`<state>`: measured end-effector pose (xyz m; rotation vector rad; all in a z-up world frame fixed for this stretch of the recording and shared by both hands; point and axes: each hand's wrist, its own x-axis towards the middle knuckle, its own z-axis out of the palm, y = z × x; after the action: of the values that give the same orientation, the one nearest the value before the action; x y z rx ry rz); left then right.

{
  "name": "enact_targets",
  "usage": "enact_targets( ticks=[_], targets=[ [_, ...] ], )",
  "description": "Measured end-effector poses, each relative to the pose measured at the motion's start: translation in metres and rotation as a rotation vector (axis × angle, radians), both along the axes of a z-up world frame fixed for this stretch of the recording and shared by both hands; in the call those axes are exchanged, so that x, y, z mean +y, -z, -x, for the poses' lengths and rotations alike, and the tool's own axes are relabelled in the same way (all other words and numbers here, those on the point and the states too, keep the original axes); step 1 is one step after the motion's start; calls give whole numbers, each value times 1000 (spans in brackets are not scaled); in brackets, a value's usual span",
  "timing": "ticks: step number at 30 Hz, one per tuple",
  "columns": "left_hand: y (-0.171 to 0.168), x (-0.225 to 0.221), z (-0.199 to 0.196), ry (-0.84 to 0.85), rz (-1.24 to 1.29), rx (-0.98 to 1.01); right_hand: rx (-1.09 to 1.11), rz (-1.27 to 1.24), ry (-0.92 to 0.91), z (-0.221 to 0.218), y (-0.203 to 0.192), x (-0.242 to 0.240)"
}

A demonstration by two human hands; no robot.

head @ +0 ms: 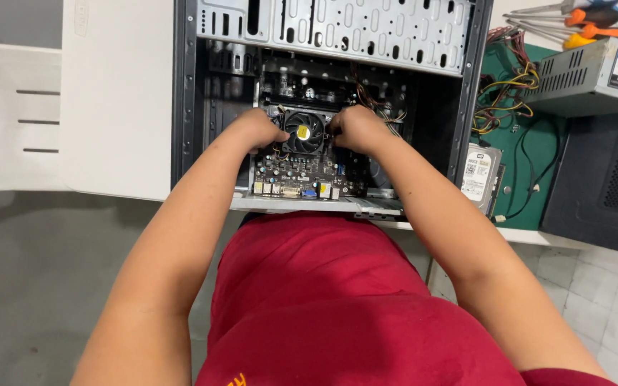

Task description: The person brushes dust off the exterior and interior of a computer chassis using a brush, then picks up a cooling fan and installs it onto the motherboard by hand.

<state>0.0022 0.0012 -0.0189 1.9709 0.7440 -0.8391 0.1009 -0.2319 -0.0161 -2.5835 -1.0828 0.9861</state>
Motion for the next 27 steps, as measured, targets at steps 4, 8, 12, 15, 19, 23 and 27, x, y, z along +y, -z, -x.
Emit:
enact_targets(
  ticks=[4,8,12,15,19,23,27],
  targets=[
    [-4,1,0,8,16,24,-34,-23,-13,2,17,-4],
    [-11,-1,2,31,9,-16,44,-90,87,-4,30,-10],
    [5,1,-4,109,-49,-36,433,-132,421,-6,33,-15],
    [29,-1,-9,121,-67,-44,546,-102,613,-6,22,-8],
    [21,-3,-4,90,-43,-45,661,-132,746,-3,16,-6],
    [10,-3,-1,36,-23,-44,793,-133,820,0,5,-4],
    [15,-5,-1,-11,5,-27,909,-226,809,-2,15,-15]
  ],
)
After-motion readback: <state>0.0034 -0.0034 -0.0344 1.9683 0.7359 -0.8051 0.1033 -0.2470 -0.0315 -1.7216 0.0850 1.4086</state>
